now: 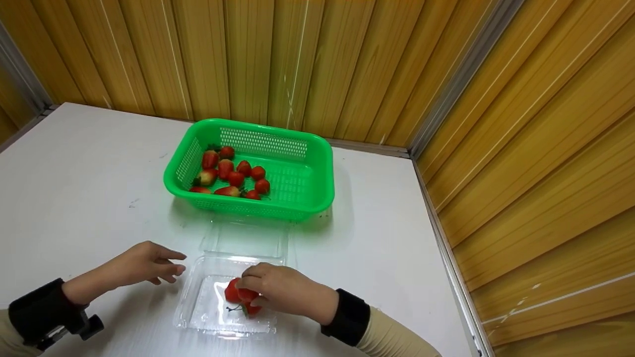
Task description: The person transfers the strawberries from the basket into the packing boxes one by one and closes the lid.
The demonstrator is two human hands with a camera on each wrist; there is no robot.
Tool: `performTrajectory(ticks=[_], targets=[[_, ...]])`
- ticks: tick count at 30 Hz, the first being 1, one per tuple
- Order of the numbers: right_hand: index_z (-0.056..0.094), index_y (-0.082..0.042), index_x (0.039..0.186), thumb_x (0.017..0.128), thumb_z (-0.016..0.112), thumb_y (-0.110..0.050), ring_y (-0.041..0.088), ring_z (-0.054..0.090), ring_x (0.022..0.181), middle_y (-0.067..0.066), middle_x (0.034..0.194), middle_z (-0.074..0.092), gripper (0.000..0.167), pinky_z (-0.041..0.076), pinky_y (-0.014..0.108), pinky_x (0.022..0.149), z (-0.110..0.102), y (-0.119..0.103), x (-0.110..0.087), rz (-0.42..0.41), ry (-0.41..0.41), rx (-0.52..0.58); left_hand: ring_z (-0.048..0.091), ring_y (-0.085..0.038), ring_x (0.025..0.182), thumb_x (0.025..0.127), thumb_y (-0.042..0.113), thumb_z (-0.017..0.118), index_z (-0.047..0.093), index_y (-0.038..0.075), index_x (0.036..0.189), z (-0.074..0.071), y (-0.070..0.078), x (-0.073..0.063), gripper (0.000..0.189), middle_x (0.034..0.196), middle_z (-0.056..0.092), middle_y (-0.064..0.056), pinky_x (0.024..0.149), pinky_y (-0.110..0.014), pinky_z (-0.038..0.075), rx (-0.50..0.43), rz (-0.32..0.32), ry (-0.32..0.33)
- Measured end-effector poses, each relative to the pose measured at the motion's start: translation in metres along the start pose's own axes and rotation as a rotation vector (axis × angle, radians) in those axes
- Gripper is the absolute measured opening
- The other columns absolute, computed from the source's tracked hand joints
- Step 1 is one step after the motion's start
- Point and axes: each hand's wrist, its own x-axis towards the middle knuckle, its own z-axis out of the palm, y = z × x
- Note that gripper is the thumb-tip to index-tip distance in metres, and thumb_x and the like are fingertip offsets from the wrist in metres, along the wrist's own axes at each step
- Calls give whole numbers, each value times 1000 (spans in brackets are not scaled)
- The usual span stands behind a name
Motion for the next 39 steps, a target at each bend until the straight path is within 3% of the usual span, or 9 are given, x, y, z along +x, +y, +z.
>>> performTrajectory(ticks=[10, 21, 30, 39], targets=[[71, -11, 117, 86, 83, -17, 14, 68, 111, 3, 118, 72, 34, 57, 18, 96, 11, -1, 4, -5, 21, 13, 78, -30, 79, 94, 20, 72, 61, -18, 127, 10, -6, 5, 51, 99, 78, -25, 67, -36, 64, -40, 23, 17], [71, -11, 123, 90, 80, -15, 16, 67, 116, 5, 123, 72, 35, 56, 21, 100, 20, -5, 6, 46, -83, 50, 77, -30, 71, 93, 14, 74, 64, -19, 122, 20, -9, 7, 45, 89, 78, -23, 62, -34, 64, -75, 19, 5], [72, -10, 122, 87, 83, -17, 16, 67, 115, 4, 121, 72, 37, 56, 21, 101, 29, -3, 4, 33, -35, 17, 77, -29, 69, 91, 11, 75, 67, -18, 117, 21, -8, 7, 40, 85, 78, -22, 60, -33, 63, -114, 63, 12], [71, -10, 122, 86, 83, -19, 16, 68, 114, 4, 121, 72, 39, 56, 20, 99, 32, -2, 4, 44, -60, 37, 74, -21, 63, 90, 7, 73, 72, -13, 113, 25, -5, 8, 30, 81, 77, -22, 59, -30, 62, -182, 44, 10]])
